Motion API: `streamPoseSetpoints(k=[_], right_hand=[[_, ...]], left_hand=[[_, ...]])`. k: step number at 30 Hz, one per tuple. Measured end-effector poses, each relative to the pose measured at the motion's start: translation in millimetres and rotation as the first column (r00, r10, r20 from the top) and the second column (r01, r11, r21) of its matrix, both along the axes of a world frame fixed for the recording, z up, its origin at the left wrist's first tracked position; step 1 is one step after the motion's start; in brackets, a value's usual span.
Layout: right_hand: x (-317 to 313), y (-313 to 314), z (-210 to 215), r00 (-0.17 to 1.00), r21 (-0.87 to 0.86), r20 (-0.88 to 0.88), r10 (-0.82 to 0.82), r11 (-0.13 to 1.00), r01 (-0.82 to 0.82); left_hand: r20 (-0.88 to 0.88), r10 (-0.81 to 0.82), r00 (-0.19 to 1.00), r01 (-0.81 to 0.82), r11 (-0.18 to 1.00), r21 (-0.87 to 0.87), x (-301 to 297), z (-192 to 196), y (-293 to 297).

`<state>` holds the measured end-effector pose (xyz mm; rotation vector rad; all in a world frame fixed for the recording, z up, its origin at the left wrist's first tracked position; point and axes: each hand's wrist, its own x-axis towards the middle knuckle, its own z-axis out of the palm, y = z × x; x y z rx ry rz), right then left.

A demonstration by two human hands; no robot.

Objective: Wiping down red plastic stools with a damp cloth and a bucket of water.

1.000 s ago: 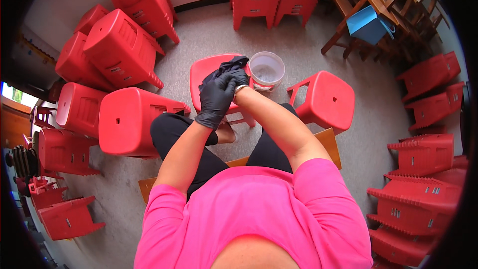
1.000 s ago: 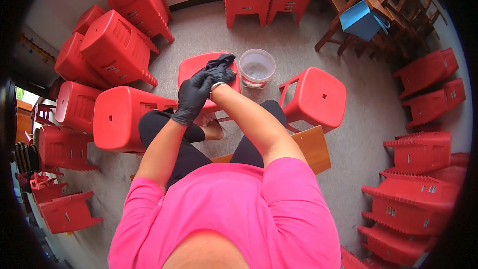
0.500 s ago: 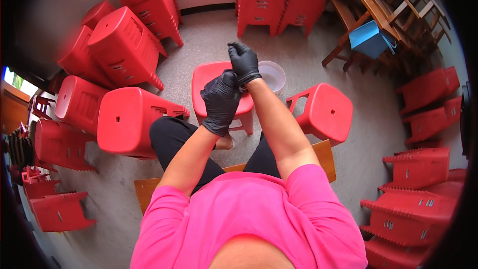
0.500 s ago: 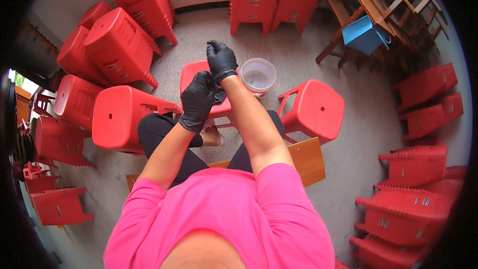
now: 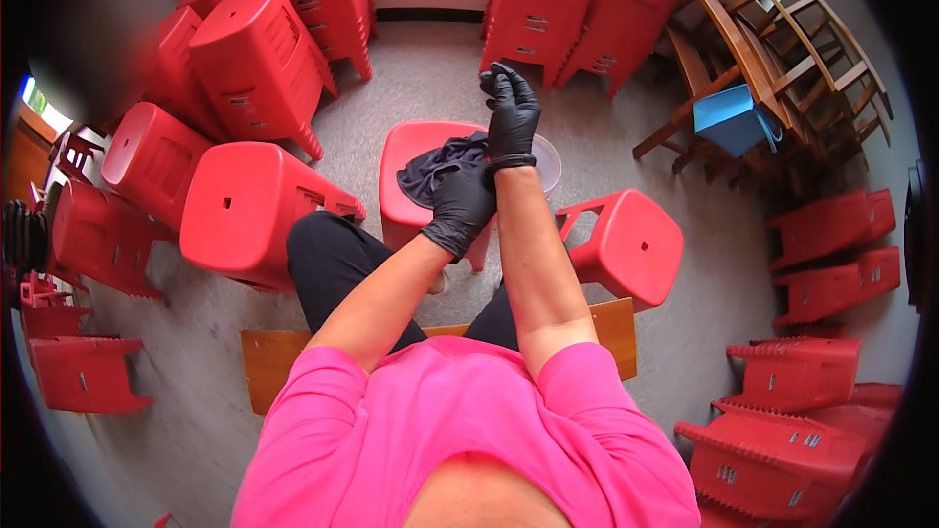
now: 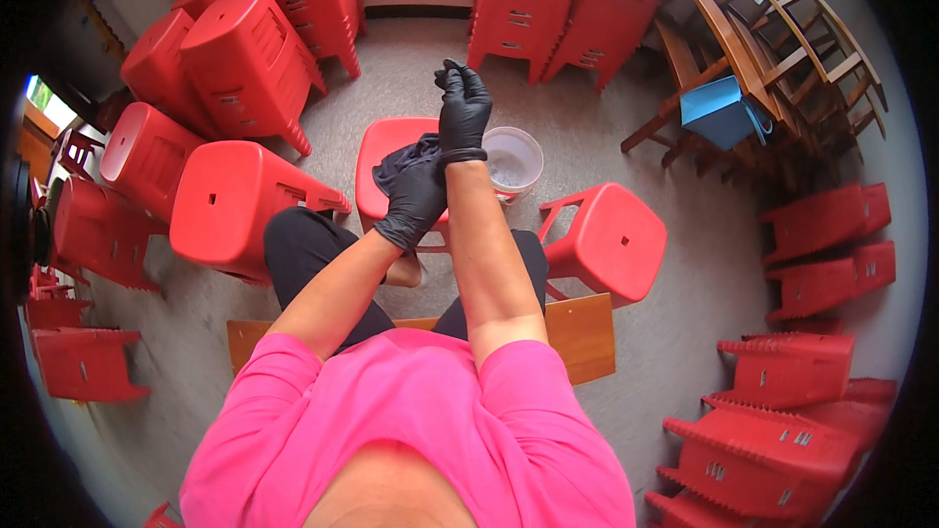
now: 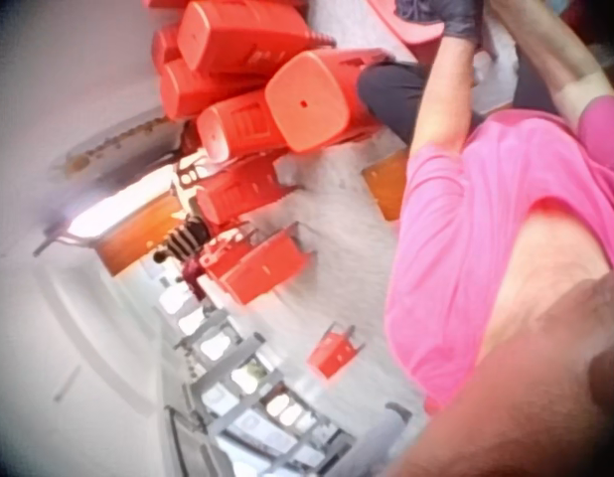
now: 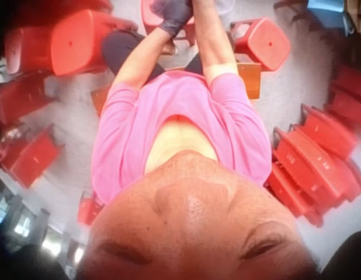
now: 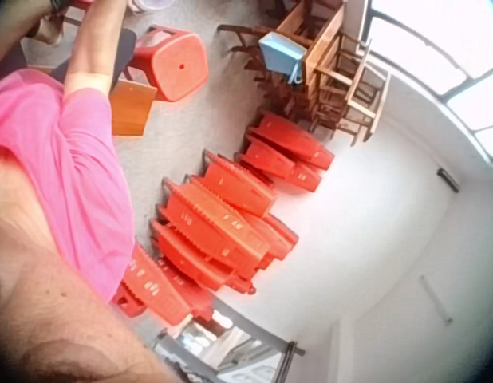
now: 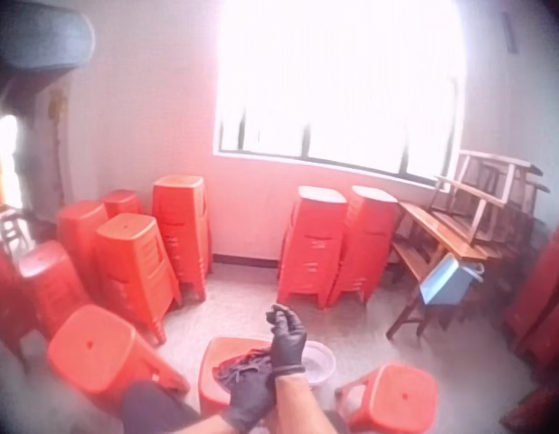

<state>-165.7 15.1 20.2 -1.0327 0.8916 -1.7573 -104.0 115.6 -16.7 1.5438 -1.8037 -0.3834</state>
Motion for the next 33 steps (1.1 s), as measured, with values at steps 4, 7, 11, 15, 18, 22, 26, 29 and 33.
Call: streamPoseSetpoints(k=[4,7,11,15,18,22,26,29,33], right_hand=[[-16.5,0.7,8.2,0.999,0.034,-0.013,0.030,0.999,-0.030],[-20.8,-6.3,3.8,0.993,-0.121,-0.122,0.005,0.992,-0.020],[-19.5,7.4,33.4,0.987,-0.056,-0.131,0.091,0.993,-0.099],[-24.9,10.4,33.2,0.970,0.129,0.234,0.073,0.986,-0.105],[-44.3,-5.6,38.1,0.855,0.036,0.493,0.162,0.978,-0.207],[-56.8,-16.6,27.8,0.436,-0.193,0.760,0.482,0.808,-0.557],[-49.4,0.5,8.5,0.240,-0.320,0.798,0.553,0.726,-0.608],[-45.4,5.1,-0.7,0.226,-0.332,0.806,0.547,0.734,-0.592],[-49.2,11.7,-4.3,0.203,-0.306,0.838,0.506,0.744,-0.594]], left_hand=[[0.075,-0.145,0.987,0.145,0.989,0.004,1.6,33.7,25.8],[0.148,-0.117,0.982,0.150,0.961,-0.231,-0.1,58.8,36.3],[0.128,-0.045,0.991,0.090,0.923,-0.374,4.4,30.5,22.1],[0.214,-0.164,0.963,0.189,0.977,-0.100,6.7,13.9,18.1],[0.127,-0.409,0.903,0.389,0.907,0.160,5.5,22.0,53.7],[-0.503,-0.134,0.854,0.073,0.988,-0.139,-2.7,1.7,36.8],[-0.590,-0.226,0.775,0.103,0.967,-0.235,-10.6,15.4,25.5],[-0.622,-0.216,0.753,0.096,0.971,-0.221,-8.9,12.4,30.3],[-0.316,-0.244,0.917,0.118,0.922,-0.368,7.3,22.3,28.6]])
